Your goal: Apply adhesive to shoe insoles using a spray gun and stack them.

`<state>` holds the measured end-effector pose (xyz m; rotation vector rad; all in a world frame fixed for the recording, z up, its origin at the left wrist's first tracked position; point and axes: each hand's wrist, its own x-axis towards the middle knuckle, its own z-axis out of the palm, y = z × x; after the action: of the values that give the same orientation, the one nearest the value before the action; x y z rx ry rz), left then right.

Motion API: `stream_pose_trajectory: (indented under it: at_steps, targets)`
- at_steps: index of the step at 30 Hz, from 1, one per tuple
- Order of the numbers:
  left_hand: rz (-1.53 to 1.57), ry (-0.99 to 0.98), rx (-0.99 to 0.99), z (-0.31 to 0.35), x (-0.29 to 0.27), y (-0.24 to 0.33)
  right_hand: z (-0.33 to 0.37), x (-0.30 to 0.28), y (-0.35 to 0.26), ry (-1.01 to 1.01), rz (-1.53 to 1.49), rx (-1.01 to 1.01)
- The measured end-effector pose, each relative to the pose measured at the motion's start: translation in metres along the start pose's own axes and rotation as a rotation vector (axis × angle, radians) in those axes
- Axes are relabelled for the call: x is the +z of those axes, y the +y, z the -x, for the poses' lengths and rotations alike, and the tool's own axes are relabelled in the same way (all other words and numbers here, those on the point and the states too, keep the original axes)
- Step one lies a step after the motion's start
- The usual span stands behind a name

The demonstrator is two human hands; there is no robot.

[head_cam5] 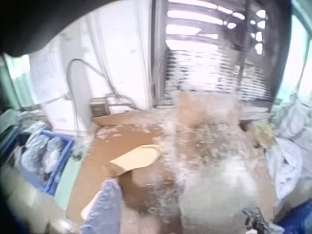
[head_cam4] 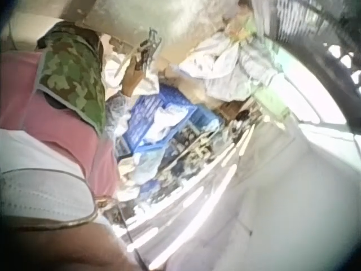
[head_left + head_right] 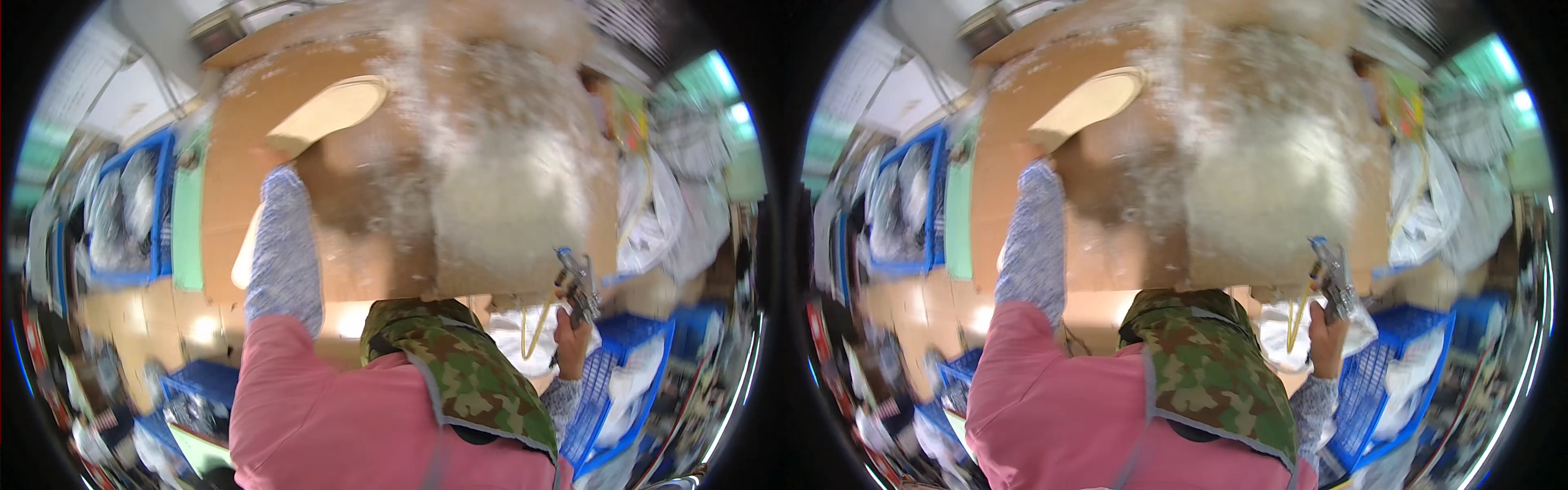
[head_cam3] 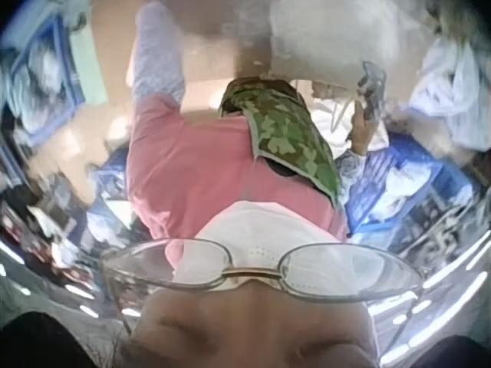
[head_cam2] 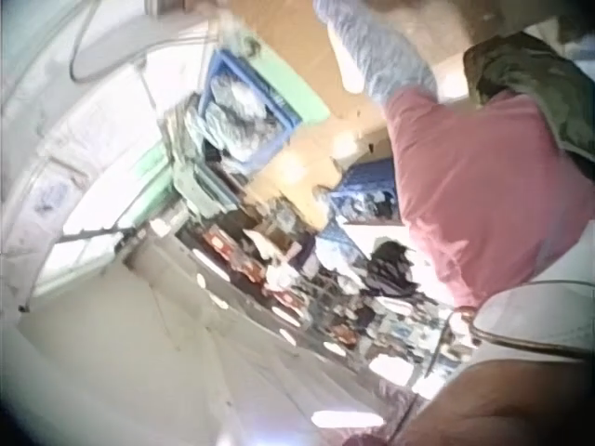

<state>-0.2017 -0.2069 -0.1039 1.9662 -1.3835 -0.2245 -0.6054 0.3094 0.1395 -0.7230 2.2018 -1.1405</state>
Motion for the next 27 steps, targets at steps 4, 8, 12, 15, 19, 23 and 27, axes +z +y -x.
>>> stream_pose_trajectory:
  at_steps: [4, 8, 12, 15, 19, 23, 27]
  targets:
    - [0.490, -0.308, -0.116, 0.019, -0.070, 0.067, 0.010, -0.017, 0.014, 0.087, -0.025, 0.061]
    - [1.203, -0.679, 0.090, 0.085, -0.133, 0.188, 0.010, -0.028, 0.028, 0.098, -0.125, 0.100]
    - [1.339, -0.838, 0.131, 0.171, -0.161, 0.280, -0.002, -0.043, 0.033, 0.091, -0.158, 0.066]
    - [1.369, -1.065, -0.006, 0.242, -0.143, 0.302, -0.009, -0.050, 0.037, 0.051, -0.200, 0.040]
    - [1.097, -1.201, -0.231, 0.333, -0.093, 0.285, -0.016, -0.052, 0.044, -0.007, -0.216, 0.055]
    - [0.725, -1.203, -0.241, 0.376, -0.068, 0.242, -0.025, -0.041, 0.048, -0.137, -0.122, -0.126]
    - [0.780, -1.229, -0.183, 0.376, -0.064, 0.217, -0.027, -0.030, 0.035, -0.263, 0.047, -0.136]
